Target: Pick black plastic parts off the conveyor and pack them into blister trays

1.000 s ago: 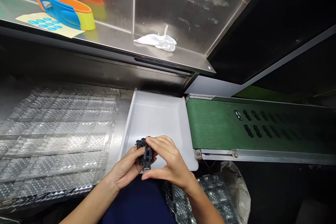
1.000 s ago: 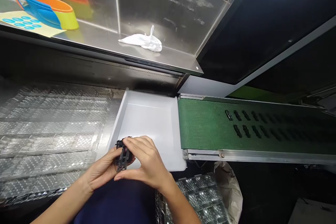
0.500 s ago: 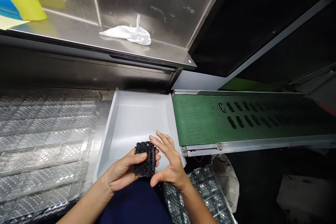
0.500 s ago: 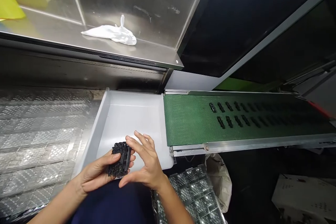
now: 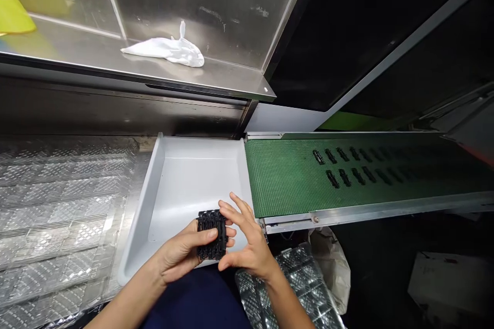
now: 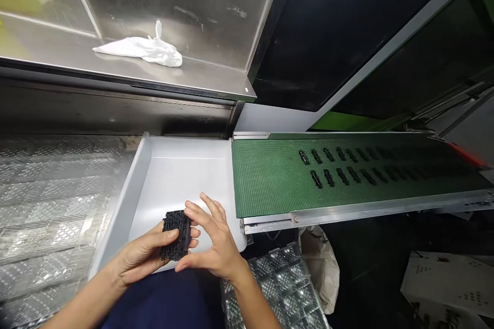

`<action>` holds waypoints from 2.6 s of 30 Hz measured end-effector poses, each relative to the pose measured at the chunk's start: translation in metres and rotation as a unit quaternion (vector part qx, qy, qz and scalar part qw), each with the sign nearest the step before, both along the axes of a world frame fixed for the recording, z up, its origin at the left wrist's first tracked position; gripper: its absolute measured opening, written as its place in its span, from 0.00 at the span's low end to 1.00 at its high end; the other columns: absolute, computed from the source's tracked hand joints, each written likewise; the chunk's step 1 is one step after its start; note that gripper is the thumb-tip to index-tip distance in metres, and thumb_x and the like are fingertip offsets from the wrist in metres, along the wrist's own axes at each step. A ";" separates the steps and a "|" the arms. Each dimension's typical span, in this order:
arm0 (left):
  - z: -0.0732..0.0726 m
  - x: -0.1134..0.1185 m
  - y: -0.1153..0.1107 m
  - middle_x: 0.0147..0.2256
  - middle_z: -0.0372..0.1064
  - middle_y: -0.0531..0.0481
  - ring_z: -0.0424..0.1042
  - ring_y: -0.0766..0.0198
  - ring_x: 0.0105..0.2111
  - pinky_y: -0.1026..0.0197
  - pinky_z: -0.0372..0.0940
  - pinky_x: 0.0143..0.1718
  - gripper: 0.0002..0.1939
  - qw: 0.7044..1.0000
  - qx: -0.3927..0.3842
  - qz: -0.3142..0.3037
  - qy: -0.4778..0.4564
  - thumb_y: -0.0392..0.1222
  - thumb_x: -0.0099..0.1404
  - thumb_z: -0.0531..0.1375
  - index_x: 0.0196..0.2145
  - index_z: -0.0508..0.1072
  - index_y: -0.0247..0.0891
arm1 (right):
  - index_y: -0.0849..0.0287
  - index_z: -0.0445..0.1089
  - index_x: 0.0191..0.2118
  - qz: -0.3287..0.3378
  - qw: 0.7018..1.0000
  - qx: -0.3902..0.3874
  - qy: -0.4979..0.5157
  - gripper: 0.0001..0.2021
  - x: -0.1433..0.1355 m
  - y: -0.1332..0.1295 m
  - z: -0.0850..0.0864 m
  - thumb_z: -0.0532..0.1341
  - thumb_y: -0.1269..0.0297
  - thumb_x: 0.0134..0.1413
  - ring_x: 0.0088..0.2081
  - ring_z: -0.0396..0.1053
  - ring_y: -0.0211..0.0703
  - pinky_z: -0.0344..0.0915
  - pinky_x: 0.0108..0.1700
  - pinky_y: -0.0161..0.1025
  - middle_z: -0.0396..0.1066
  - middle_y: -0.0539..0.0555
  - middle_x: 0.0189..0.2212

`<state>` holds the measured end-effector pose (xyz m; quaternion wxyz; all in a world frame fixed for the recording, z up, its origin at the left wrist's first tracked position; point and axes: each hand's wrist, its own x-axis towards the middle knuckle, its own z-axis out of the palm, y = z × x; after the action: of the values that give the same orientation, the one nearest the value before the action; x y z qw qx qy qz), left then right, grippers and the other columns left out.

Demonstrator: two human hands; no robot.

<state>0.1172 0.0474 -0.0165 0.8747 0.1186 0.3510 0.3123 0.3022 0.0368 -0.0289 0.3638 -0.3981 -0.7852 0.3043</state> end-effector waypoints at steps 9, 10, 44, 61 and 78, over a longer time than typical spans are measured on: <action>-0.001 0.014 0.006 0.38 0.80 0.45 0.78 0.53 0.38 0.59 0.73 0.40 0.22 0.995 0.021 0.007 0.097 0.42 0.47 0.75 0.40 0.79 0.37 | 0.57 0.72 0.52 -0.332 0.926 -0.035 -0.177 0.20 0.101 0.054 0.015 0.58 0.50 0.62 0.52 0.70 0.46 0.65 0.56 0.42 0.72 0.58 0.52; 0.000 0.014 0.006 0.38 0.80 0.45 0.78 0.53 0.38 0.59 0.73 0.40 0.22 0.994 0.017 0.010 0.105 0.42 0.46 0.75 0.40 0.79 0.37 | 0.62 0.70 0.52 -0.412 0.890 -0.036 -0.193 0.19 0.128 0.062 0.022 0.53 0.54 0.66 0.52 0.70 0.47 0.64 0.56 0.44 0.71 0.62 0.51; -0.006 -0.096 -0.058 0.32 0.78 0.49 0.76 0.61 0.33 0.63 0.69 0.32 0.18 0.990 -0.004 0.136 0.035 0.39 0.48 0.74 0.37 0.78 0.35 | 0.51 0.60 0.64 0.115 0.989 -0.088 -0.032 0.37 -0.097 -0.018 0.035 0.70 0.55 0.49 0.63 0.60 0.53 0.60 0.63 0.50 0.61 0.57 0.62; -0.006 -0.114 -0.055 0.37 0.79 0.43 0.77 0.55 0.37 0.58 0.70 0.40 0.21 0.996 0.018 0.087 -0.026 0.39 0.48 0.74 0.40 0.79 0.34 | 0.50 0.50 0.68 0.101 0.994 -0.031 0.021 0.55 -0.116 -0.014 0.006 0.76 0.53 0.33 0.61 0.61 0.57 0.47 0.68 0.56 0.65 0.60 0.59; -0.001 -0.152 -0.056 0.52 0.73 0.41 0.55 0.43 0.63 0.46 0.51 0.63 0.16 0.918 0.264 0.186 0.229 0.41 0.54 0.70 0.43 0.81 0.39 | 0.56 0.65 0.36 0.067 0.871 -0.403 0.273 0.19 -0.171 0.004 -0.019 0.72 0.55 0.43 0.38 0.70 0.42 0.68 0.40 0.36 0.69 0.51 0.33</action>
<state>-0.0345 -0.0090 -0.0177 0.6338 0.3461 0.4620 0.5148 0.1309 0.0411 -0.0481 0.3499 -0.3577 -0.4886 0.7148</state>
